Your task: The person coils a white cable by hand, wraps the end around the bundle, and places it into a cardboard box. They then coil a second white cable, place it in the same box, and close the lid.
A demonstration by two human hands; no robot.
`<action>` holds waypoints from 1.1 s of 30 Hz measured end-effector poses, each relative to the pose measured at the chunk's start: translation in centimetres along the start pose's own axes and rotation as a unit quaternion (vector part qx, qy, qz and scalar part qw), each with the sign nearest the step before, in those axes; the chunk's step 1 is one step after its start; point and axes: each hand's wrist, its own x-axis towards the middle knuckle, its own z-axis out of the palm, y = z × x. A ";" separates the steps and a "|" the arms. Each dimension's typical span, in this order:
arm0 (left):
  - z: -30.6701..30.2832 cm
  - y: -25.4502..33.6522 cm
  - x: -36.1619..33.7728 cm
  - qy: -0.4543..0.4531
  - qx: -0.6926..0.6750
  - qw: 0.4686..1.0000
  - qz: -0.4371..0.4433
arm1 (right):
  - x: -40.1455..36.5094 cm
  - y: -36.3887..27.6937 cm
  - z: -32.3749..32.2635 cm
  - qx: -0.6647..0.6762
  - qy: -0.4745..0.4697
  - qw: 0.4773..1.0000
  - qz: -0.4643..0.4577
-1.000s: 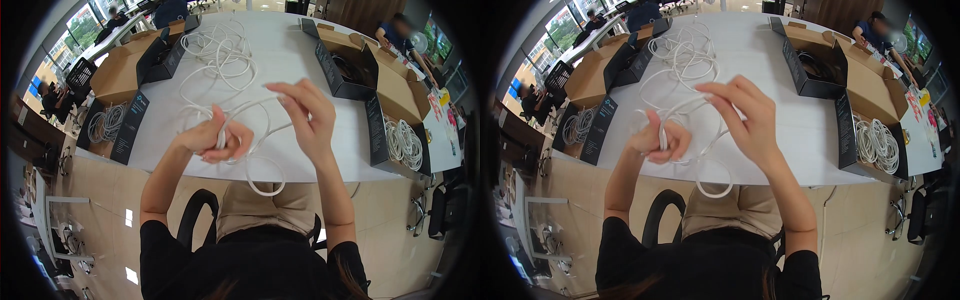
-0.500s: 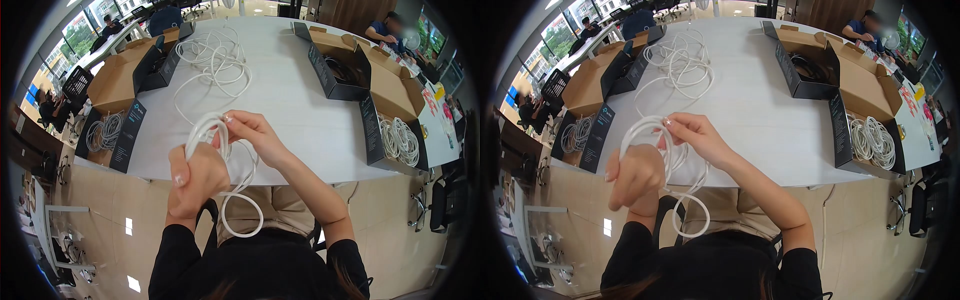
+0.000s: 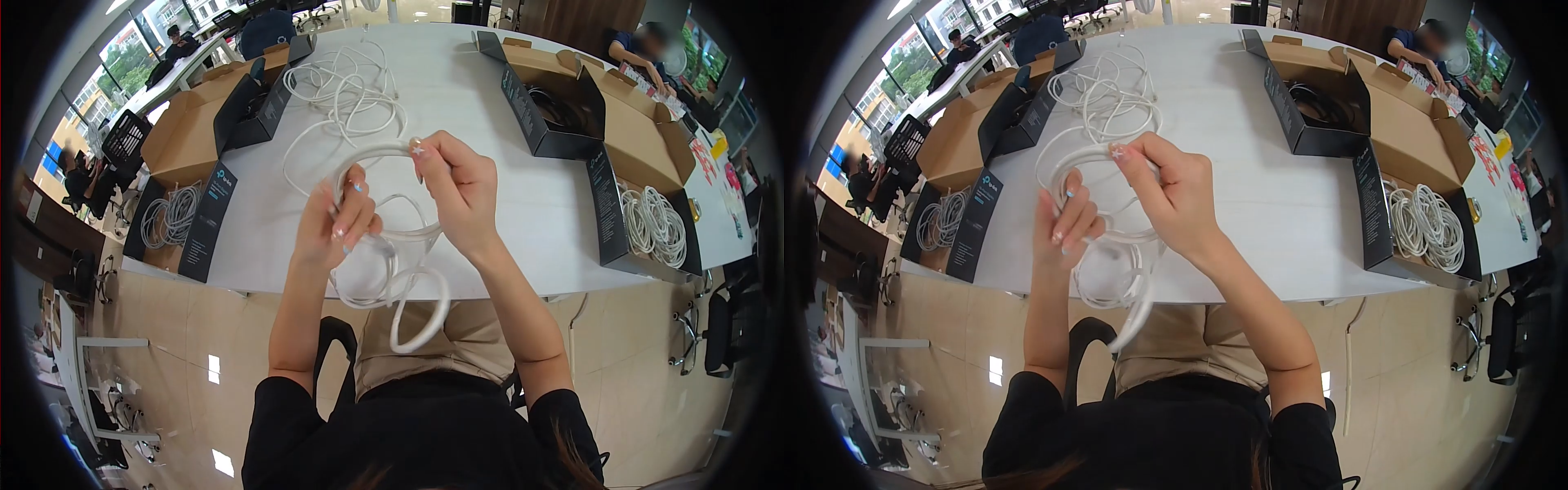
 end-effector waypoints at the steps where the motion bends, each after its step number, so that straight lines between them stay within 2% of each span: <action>1: 0.9 0.2 -0.2 0.094 -0.008 0.995 -0.011 | 0.1 0.2 0.0 -0.006 -0.008 1.000 0.005; 3: -0.5 1.3 -0.3 -0.057 -0.026 0.997 -0.045 | 0.2 0.5 0.1 -0.016 -0.026 0.999 0.016; 4: -0.9 1.8 -0.3 -0.135 -0.034 0.989 -0.060 | 0.2 0.5 0.2 0.037 -0.032 0.998 0.042; 7: 0.6 2.4 -1.0 -0.106 0.004 0.994 -0.018 | 0.1 0.5 0.5 0.177 -0.034 0.978 0.102; 9: 0.9 3.1 -1.0 -0.128 0.007 0.991 0.043 | -0.7 1.4 0.8 0.247 -0.011 0.960 0.130; 12: 0.4 4.2 -0.5 -0.144 -0.013 0.984 0.104 | -3.2 2.2 0.7 0.298 -0.073 0.920 0.241; 13: 0.3 4.3 -0.4 -0.142 -0.042 0.982 0.116 | -3.7 1.7 0.9 0.249 -0.065 0.940 0.223; 15: 0.1 4.8 -0.3 -0.155 -0.101 0.974 0.130 | -3.8 1.5 0.5 0.231 -0.119 0.953 0.156; 17: 0.5 6.0 -0.3 -0.182 -0.157 0.962 0.131 | -4.2 1.8 0.0 0.121 -0.177 0.972 0.096; 18: 0.6 6.6 -0.4 -0.197 -0.169 0.955 0.142 | -4.4 2.4 -0.2 0.019 -0.207 0.976 0.068; 20: 0.8 8.2 -0.8 -0.228 -0.191 0.940 0.166 | -3.6 3.1 -1.2 -0.123 -0.245 0.962 0.010; 22: 1.1 10.9 -2.1 -0.229 -0.167 0.938 0.198 | -2.0 3.8 -2.6 -0.201 -0.264 0.942 -0.043; 26: -0.8 17.6 -6.4 -0.219 -0.112 0.937 0.249 | 0.6 6.1 -4.6 -0.018 -0.135 0.990 0.034; 28: -1.4 20.3 -9.5 -0.189 -0.063 0.943 0.269 | 3.0 7.0 -6.8 -0.015 -0.116 0.989 0.094; 30: -3.1 23.8 -13.9 -0.122 -0.024 0.935 0.332 | 5.0 9.6 -9.9 0.005 -0.052 0.988 0.148; 32: -6.1 28.2 -19.4 -0.081 -0.070 0.929 0.353 | 6.7 10.9 -12.6 0.046 0.065 0.972 0.220; 33: -7.6 29.9 -21.9 -0.062 -0.094 0.924 0.366 | 7.3 11.2 -13.6 0.048 0.052 0.972 0.226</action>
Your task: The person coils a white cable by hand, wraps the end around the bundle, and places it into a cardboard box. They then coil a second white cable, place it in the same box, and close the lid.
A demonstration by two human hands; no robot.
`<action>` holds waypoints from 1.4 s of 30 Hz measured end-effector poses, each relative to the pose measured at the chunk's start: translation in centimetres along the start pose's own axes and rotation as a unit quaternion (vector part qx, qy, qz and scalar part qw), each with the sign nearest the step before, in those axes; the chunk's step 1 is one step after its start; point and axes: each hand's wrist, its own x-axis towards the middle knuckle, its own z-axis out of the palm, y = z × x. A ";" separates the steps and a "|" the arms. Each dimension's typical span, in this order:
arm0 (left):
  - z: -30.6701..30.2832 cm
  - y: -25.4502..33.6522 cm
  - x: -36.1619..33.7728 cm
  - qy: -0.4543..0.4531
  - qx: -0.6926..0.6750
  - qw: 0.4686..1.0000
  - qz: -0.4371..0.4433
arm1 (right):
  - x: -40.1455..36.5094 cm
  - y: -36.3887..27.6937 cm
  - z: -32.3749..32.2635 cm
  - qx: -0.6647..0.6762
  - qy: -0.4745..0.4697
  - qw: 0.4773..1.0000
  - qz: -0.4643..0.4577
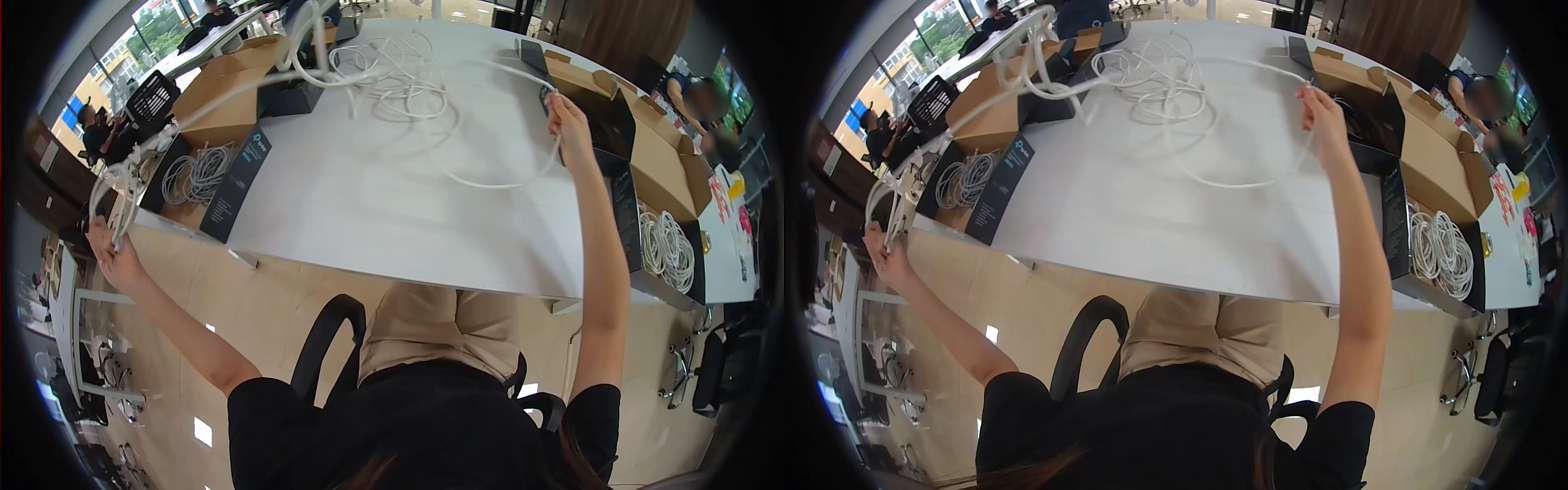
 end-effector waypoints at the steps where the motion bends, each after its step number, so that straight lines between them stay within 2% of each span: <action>1: -0.6 2.5 -0.8 0.027 0.035 0.999 0.030 | 0.5 0.0 -0.5 -0.001 -0.011 1.000 0.006; 2: -1.3 4.7 -1.5 0.052 0.069 0.994 0.061 | 0.9 0.0 -0.4 0.016 0.009 0.999 0.028; 3: -2.1 6.6 -2.2 0.078 0.103 0.987 0.091 | 1.4 -0.2 -0.6 -0.005 0.012 1.000 0.008; 4: -2.5 8.0 -2.8 0.065 0.041 0.995 0.066 | 1.7 -0.3 -1.0 -0.026 0.016 1.000 -0.007; 7: -2.5 10.7 -4.4 0.082 0.028 0.995 0.055 | 3.0 -1.2 -1.8 -0.022 0.043 0.999 0.002; 9: -1.9 12.1 -4.7 0.070 0.088 0.991 0.075 | 3.2 -2.3 -1.9 0.010 0.086 0.996 0.028; 10: -1.4 12.2 -4.8 0.065 0.117 0.987 0.083 | 3.8 -2.3 -2.9 0.019 0.099 0.994 0.035; 13: -0.6 10.7 -4.8 0.075 0.087 0.991 0.070 | 4.8 -2.5 -3.9 0.018 0.121 0.992 0.044; 15: -1.5 9.7 -4.4 0.024 0.099 0.994 0.048 | 4.7 -2.2 -3.8 0.024 0.131 0.990 0.044; 18: -1.3 7.2 -4.2 0.000 0.142 0.990 -0.003 | 4.3 -1.1 -3.1 -0.053 0.095 0.993 0.055; 19: -0.9 5.4 -4.1 0.000 0.160 0.987 -0.022 | 4.8 -0.1 -4.0 -0.080 0.022 0.995 0.048; 24: 0.5 -4.4 -3.6 0.018 0.260 0.964 -0.044 | 3.4 1.6 -0.2 -0.285 -0.092 0.952 -0.068; 28: 1.0 -11.5 -3.7 0.054 0.369 0.928 -0.029 | -0.1 0.5 5.4 -0.404 0.008 0.888 -0.219; 30: 1.0 -14.6 -3.7 0.065 0.387 0.919 -0.022 | -3.0 -1.9 9.1 -0.376 -0.005 0.866 -0.328; 33: 0.7 -17.7 -3.5 0.047 0.384 0.921 -0.041 | -9.0 -3.8 14.0 -0.319 -0.082 0.857 -0.396; 35: 1.1 -19.1 -3.5 0.036 0.386 0.920 -0.052 | -12.8 -4.4 16.4 -0.304 -0.190 0.838 -0.412; 37: 1.3 -20.2 -3.7 0.023 0.366 0.929 -0.041 | -15.8 -3.8 18.3 -0.258 -0.242 0.844 -0.403; 40: 2.1 -21.9 -4.2 -0.017 0.349 0.936 -0.045 | -18.4 -2.2 20.6 -0.196 -0.210 0.881 -0.375; 42: 2.7 -23.0 -4.4 -0.054 0.351 0.933 -0.053 | -19.1 -2.6 21.5 -0.258 -0.108 0.829 -0.484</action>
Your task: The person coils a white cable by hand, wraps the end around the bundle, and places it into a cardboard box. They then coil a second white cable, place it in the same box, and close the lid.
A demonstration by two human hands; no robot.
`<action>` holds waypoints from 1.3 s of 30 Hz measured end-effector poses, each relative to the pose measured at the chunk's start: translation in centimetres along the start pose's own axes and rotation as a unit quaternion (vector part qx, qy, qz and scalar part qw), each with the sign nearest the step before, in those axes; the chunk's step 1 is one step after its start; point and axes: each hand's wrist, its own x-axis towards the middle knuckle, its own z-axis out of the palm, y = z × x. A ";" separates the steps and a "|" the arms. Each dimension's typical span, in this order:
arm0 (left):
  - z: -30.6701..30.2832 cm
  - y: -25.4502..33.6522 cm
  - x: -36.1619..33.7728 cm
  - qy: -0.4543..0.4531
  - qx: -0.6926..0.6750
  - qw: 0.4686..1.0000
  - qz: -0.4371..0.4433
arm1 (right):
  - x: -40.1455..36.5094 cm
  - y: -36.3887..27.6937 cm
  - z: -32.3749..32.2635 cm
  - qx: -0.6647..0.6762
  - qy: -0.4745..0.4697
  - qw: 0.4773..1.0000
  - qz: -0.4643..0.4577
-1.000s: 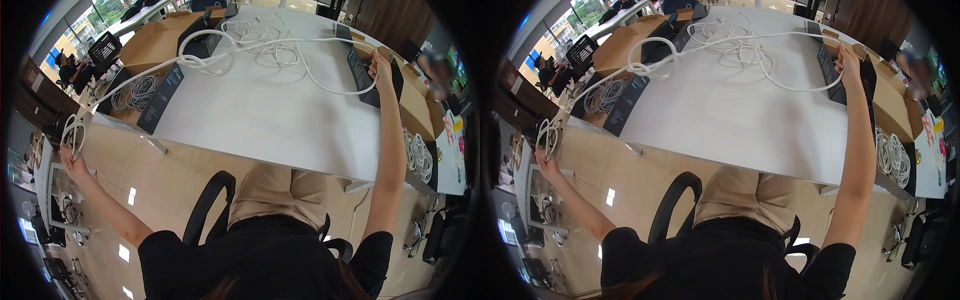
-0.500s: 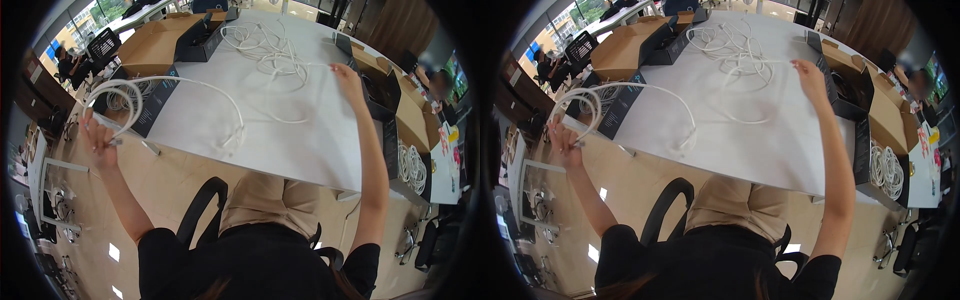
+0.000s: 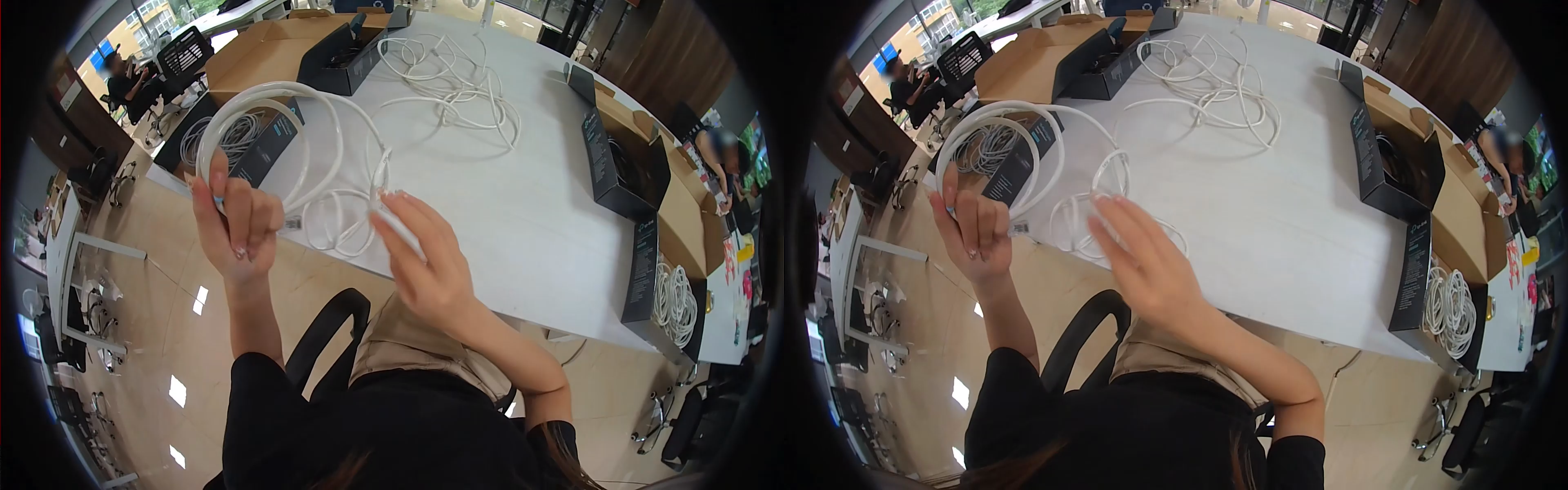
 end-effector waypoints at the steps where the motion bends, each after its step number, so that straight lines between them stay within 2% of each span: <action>1: 0.5 -0.2 0.0 -0.020 0.001 1.000 0.005 | 0.2 -0.4 0.3 -0.065 0.037 0.996 -0.043; 2: 1.1 -0.4 0.1 -0.024 0.000 1.000 -0.001 | -1.8 -0.8 1.6 -0.110 0.083 0.984 -0.114; 5: 2.7 -0.8 0.1 -0.028 -0.006 1.000 -0.006 | -1.5 -2.7 2.6 0.079 -0.007 0.994 0.078; 6: 3.4 -1.0 0.2 -0.024 -0.014 1.000 0.000 | -1.0 -2.2 2.8 0.056 -0.017 0.986 0.154; 9: 3.4 -1.4 0.6 -0.031 0.020 0.998 0.058 | -1.6 -0.4 2.3 -0.090 -0.172 0.962 0.189; 10: 3.2 -1.6 0.9 -0.035 0.041 0.995 0.084 | -2.5 0.7 2.3 -0.074 -0.173 0.969 0.159; 13: 3.0 -2.2 2.0 -0.003 0.152 0.978 0.142 | -4.0 2.0 0.6 0.096 -0.182 0.959 0.194; 14: 2.7 -2.7 2.6 -0.026 0.143 0.979 0.144 | -4.0 2.2 -0.1 0.121 -0.170 0.961 0.182; 16: 2.1 -3.6 2.9 -0.002 0.188 0.977 0.103 | -2.7 1.7 -2.2 0.171 -0.144 0.962 0.157; 17: 1.7 -4.2 2.9 0.010 0.212 0.974 0.081 | -2.1 1.4 -3.3 0.229 -0.140 0.946 0.182; 19: 0.5 -6.2 2.8 0.008 0.292 0.953 0.077 | -0.9 0.6 -5.6 0.345 -0.131 0.901 0.230; 22: 0.4 -9.5 2.2 -0.072 0.300 0.950 0.046 | 0.5 0.2 -8.5 0.508 -0.109 0.805 0.286; 25: 0.3 -12.0 1.3 -0.129 0.299 0.945 -0.011 | 1.2 0.8 -10.1 0.614 -0.050 0.746 0.252; 28: 1.1 -12.2 0.5 -0.168 0.433 0.874 -0.147 | 1.8 1.9 -11.4 0.631 0.034 0.751 0.189; 31: 1.4 -13.1 -0.3 -0.188 0.395 0.883 -0.172 | 2.6 3.6 -12.9 0.602 0.115 0.772 0.168; 32: 1.6 -13.3 -0.5 -0.148 0.437 0.879 -0.123 | 2.8 4.4 -13.4 0.602 0.143 0.766 0.175; 34: 0.8 -13.4 -0.6 -0.172 0.468 0.865 -0.057 | 3.0 6.0 -14.2 0.601 0.201 0.750 0.190; 36: 1.1 -13.2 -0.4 -0.173 0.525 0.833 0.033 | 3.2 6.7 -14.5 0.595 0.217 0.747 0.203; 39: 1.6 -12.9 -0.7 -0.175 0.515 0.837 0.067 | 3.7 7.6 -14.9 0.582 0.203 0.757 0.215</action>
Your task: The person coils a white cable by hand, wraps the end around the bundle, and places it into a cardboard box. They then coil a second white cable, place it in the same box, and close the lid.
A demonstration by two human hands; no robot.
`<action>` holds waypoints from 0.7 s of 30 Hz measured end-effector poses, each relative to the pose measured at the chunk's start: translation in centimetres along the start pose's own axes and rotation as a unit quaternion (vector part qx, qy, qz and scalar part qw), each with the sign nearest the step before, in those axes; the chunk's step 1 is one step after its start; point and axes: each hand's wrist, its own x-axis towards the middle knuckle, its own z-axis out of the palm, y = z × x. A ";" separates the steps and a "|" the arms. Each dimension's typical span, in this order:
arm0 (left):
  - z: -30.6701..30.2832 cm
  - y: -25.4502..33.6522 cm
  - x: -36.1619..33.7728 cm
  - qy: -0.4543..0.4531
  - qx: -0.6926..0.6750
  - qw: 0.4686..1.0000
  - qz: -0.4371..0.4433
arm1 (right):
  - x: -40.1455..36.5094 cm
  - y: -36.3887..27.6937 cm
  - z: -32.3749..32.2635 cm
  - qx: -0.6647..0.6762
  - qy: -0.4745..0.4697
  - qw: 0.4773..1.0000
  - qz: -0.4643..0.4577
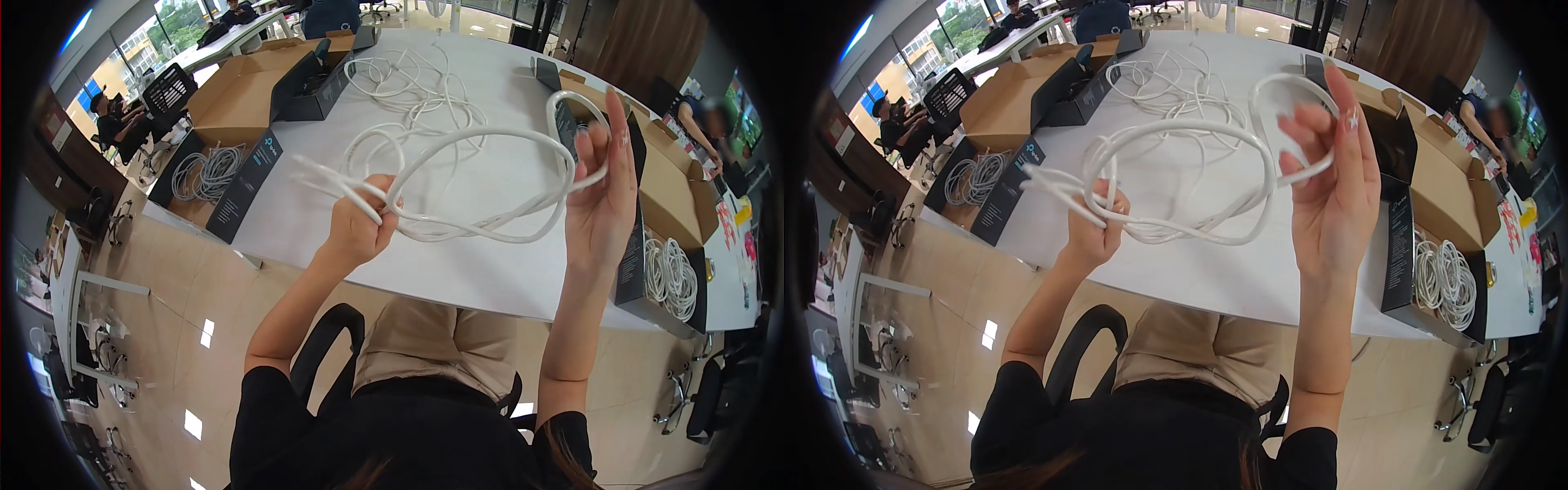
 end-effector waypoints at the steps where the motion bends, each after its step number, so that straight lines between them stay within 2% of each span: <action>1: 0.1 0.0 0.2 0.033 0.058 0.995 0.068 | 0.5 0.2 0.3 -0.011 0.013 1.000 0.001; 2: 0.0 0.3 0.2 0.042 0.048 0.996 0.065 | 1.0 0.4 1.0 -0.022 0.026 0.999 0.003; 3: -0.2 0.8 0.1 0.049 0.037 0.996 0.062 | 1.6 0.7 2.8 -0.127 0.084 0.988 0.005; 4: -0.2 1.1 0.2 0.057 0.026 0.996 0.059 | 2.2 0.9 2.3 -0.183 0.017 0.983 0.007; 6: 0.1 1.0 0.4 0.095 0.035 0.988 0.114 | 3.5 1.4 1.4 -0.293 -0.121 0.949 0.012; 7: 0.0 1.0 0.4 0.099 0.038 0.986 0.125 | 3.7 1.9 1.9 -0.338 -0.144 0.930 0.016; 8: 0.0 1.1 0.3 0.104 0.042 0.984 0.136 | 3.9 2.5 2.2 -0.337 -0.127 0.933 0.027; 10: 0.4 2.3 0.9 0.214 -0.146 0.966 0.002 | 3.9 4.5 1.5 -0.331 -0.093 0.938 0.051; 11: 0.5 2.8 1.2 0.264 -0.237 0.933 -0.064 | 4.1 5.9 0.6 -0.458 -0.130 0.879 -0.039; 13: -0.9 2.0 1.6 0.242 -0.268 0.929 -0.076 | 4.2 8.6 -0.8 -0.655 -0.170 0.698 -0.236; 15: -1.7 1.2 1.8 0.227 -0.310 0.918 -0.099 | 3.5 11.1 -1.0 -0.712 -0.209 0.610 -0.278; 16: -1.8 1.5 2.0 0.254 -0.343 0.895 -0.130 | 2.6 12.4 -0.6 -0.702 -0.223 0.638 -0.224; 18: -2.0 2.3 2.4 0.306 -0.401 0.841 -0.195 | 2.3 13.4 0.3 -0.676 -0.259 0.688 -0.039; 20: -3.5 1.5 2.3 0.305 -0.420 0.837 -0.174 | 3.4 13.4 1.5 -0.614 -0.297 0.698 0.218; 21: -4.6 0.8 2.2 0.306 -0.429 0.835 -0.162 | 3.9 13.6 1.1 -0.546 -0.310 0.749 0.213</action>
